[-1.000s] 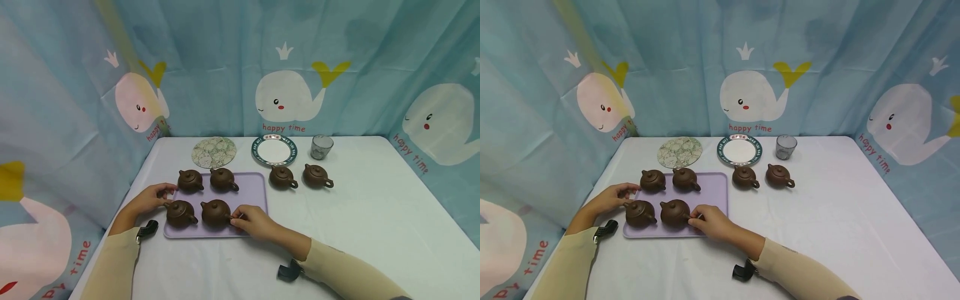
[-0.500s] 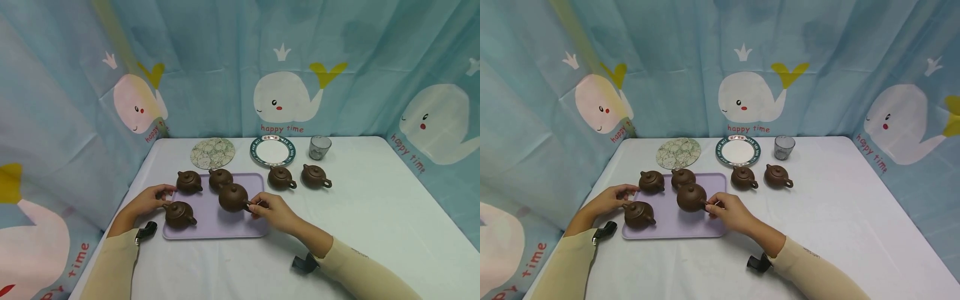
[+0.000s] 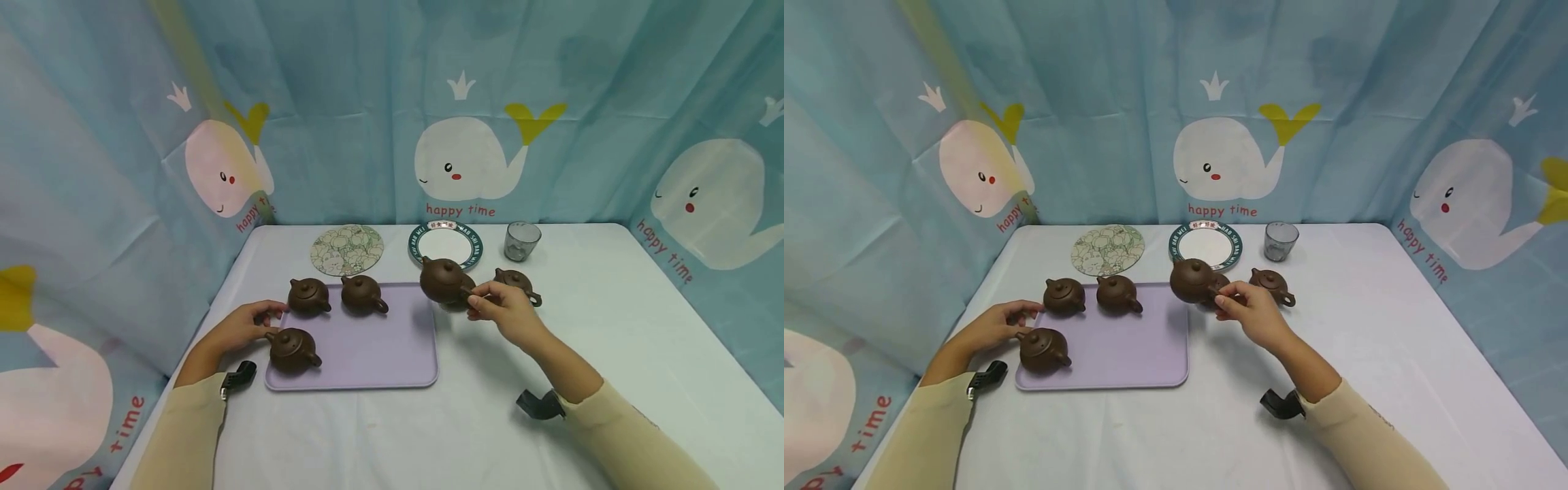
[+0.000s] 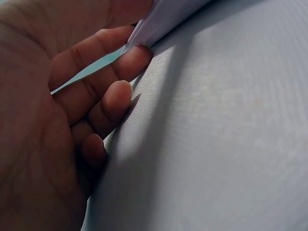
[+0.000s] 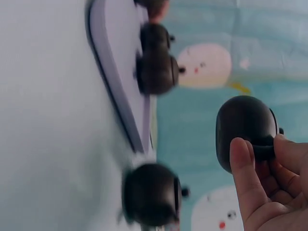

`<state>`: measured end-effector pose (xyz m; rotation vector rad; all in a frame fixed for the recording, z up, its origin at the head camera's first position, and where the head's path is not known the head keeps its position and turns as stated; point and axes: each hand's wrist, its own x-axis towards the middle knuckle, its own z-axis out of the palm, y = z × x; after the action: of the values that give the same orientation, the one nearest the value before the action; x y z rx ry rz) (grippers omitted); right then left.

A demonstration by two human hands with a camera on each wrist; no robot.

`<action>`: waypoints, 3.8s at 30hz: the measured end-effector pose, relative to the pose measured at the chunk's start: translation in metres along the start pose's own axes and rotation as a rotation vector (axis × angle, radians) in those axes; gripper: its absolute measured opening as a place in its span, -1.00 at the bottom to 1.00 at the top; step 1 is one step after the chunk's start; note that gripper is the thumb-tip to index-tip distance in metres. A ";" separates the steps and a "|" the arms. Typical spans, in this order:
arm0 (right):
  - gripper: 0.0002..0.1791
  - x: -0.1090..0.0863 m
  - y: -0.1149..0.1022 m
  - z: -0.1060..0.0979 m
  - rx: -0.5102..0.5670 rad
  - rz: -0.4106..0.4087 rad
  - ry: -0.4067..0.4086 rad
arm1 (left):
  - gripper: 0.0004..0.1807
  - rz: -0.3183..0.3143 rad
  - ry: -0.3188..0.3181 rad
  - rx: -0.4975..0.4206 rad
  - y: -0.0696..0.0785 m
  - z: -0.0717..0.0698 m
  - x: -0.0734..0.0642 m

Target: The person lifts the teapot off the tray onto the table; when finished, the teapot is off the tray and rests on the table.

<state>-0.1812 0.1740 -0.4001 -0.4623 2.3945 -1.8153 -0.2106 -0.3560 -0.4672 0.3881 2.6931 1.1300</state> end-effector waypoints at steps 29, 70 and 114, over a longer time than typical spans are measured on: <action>-0.56 -0.043 0.066 -0.179 -0.279 0.127 0.172 | -0.45 -0.006 0.002 0.005 -0.002 0.000 0.001; -0.51 -0.053 0.114 -0.216 -0.235 0.244 0.074 | -0.47 -0.005 0.004 -0.004 0.001 0.001 -0.001; -0.83 0.080 0.017 0.086 -0.131 0.031 -0.251 | -0.47 0.020 0.005 -0.004 0.000 0.002 0.000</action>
<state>-0.2372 0.0746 -0.4325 -0.6211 2.3401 -1.4928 -0.2094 -0.3544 -0.4687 0.4126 2.6964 1.1425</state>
